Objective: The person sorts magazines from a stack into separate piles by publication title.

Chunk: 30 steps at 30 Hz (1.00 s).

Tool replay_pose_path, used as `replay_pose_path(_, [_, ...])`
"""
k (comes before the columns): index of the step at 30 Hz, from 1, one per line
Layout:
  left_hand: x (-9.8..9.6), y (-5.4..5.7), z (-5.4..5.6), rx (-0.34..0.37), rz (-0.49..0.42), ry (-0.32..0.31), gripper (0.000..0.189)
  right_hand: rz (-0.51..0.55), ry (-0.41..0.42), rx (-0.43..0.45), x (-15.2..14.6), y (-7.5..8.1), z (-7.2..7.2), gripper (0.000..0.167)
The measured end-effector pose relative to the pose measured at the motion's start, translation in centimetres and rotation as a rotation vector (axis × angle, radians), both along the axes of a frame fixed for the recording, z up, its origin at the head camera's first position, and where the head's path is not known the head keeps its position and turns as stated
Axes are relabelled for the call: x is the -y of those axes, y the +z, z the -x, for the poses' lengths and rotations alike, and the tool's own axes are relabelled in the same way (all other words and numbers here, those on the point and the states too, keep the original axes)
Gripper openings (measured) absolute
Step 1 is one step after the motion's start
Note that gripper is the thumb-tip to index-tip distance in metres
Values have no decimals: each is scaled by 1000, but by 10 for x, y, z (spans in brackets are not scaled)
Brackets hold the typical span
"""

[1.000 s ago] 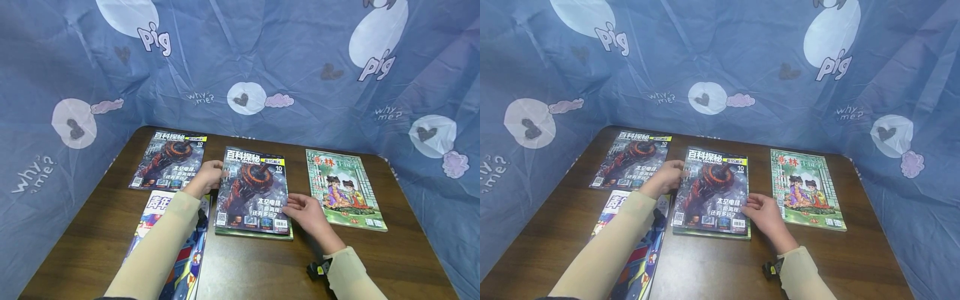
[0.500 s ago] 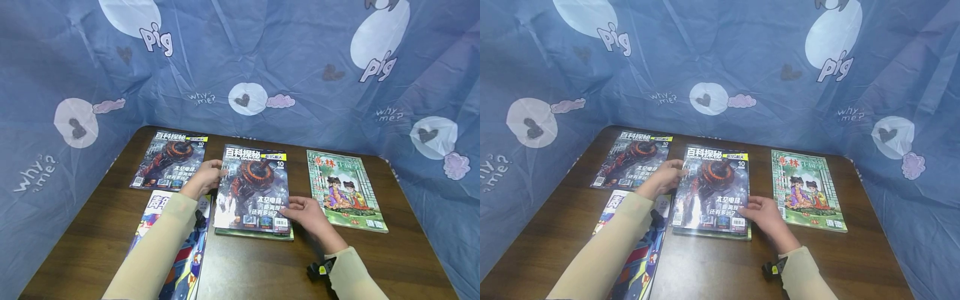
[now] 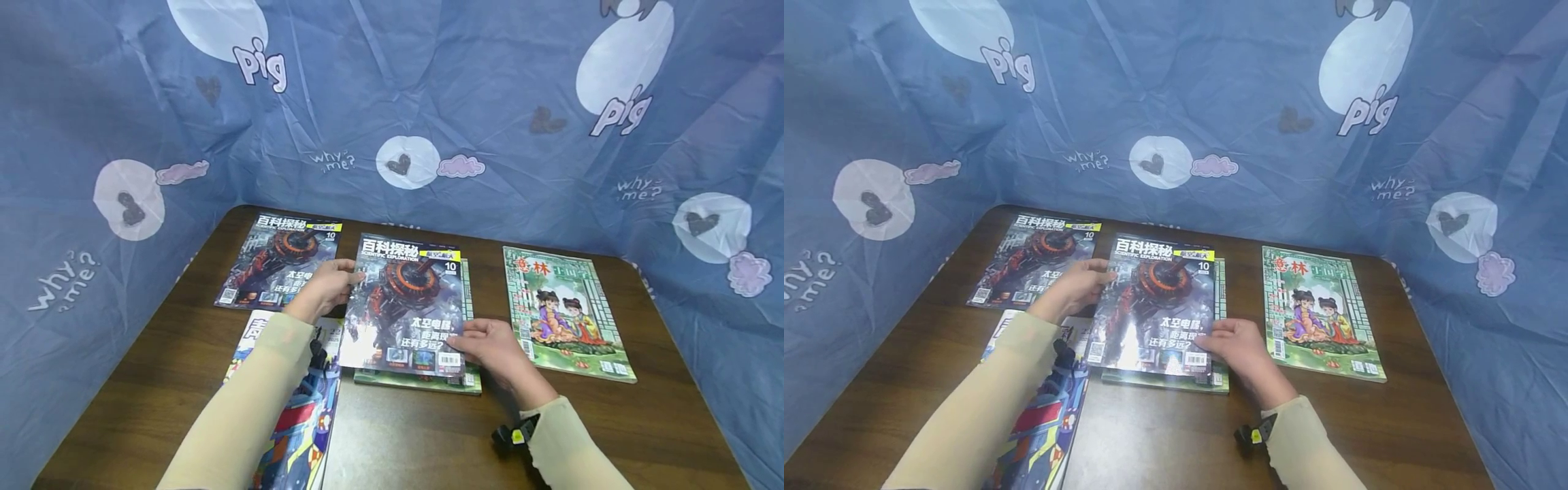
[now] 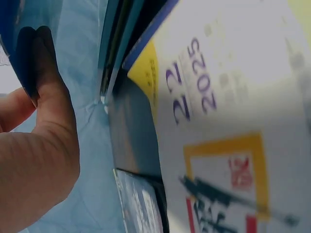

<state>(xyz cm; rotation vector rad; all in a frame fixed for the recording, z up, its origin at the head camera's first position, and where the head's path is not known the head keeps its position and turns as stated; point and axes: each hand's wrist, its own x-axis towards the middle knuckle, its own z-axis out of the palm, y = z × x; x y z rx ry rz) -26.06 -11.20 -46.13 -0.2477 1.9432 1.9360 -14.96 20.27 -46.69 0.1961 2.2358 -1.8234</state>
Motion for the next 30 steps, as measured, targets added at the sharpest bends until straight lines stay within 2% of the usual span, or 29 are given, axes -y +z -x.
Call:
replay_pose_path(8, [14, 2, 6, -1, 39, 26, 47, -28, 26, 1, 13, 3, 8, 62])
replay_pose_path(19, [45, 12, 14, -10, 73, 49, 50, 58, 68, 23, 46, 11, 22, 66])
replay_pose_path(30, [70, 14, 22, -4, 165, 31, 42, 48, 72, 20, 71, 12, 29, 68])
